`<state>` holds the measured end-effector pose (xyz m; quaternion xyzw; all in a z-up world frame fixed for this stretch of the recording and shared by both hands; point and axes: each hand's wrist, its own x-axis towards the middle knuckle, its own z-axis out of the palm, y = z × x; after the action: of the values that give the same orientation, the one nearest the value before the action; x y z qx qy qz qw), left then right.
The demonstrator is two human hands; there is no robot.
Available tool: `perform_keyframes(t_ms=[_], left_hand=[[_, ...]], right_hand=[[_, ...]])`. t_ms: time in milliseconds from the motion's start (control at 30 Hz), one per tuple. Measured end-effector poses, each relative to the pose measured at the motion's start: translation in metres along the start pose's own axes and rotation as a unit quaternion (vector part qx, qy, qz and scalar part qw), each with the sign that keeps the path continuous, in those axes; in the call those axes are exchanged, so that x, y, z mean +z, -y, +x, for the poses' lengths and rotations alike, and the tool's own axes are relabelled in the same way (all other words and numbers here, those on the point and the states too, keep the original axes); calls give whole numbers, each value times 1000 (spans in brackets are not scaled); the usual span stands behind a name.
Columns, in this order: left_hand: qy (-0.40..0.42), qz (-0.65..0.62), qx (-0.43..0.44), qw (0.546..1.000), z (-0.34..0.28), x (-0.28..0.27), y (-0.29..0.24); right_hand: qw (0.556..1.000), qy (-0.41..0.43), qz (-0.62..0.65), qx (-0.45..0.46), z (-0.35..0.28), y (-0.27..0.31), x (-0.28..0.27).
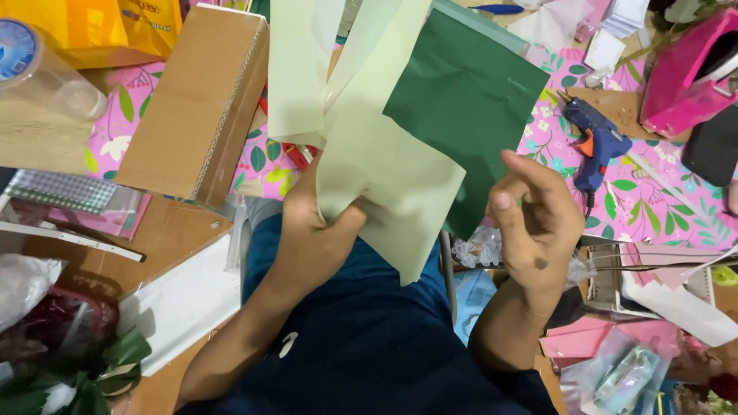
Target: The person folds and staples gold and light green wrapping paper around a rectangular box. They use a red stapler to secure the paper and then fold the edges of the light green paper.
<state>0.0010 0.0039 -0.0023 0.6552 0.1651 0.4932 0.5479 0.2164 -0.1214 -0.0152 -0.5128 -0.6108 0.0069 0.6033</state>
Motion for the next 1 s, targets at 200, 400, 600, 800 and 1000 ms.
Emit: perform_keyframes(t_ms=[200,400,600,800,1000], left_hand=[[31,-18,-25,999,-2,0,3],[37,-12,-25,999,-6,2,7],[49,-5,-36,998,-6,2,1],[60,66,-77,993,-7,3,0],[48,74,-128,988,-11,18,16]], right_hand=[[998,18,60,-28,-3,-5,-4],[998,15,57,-10,-8,-14,-14],[989,81,68,102,-5,11,-30],[952,144,-80,257,-14,35,-70],[947,99,-183,243,-45,25,-86]])
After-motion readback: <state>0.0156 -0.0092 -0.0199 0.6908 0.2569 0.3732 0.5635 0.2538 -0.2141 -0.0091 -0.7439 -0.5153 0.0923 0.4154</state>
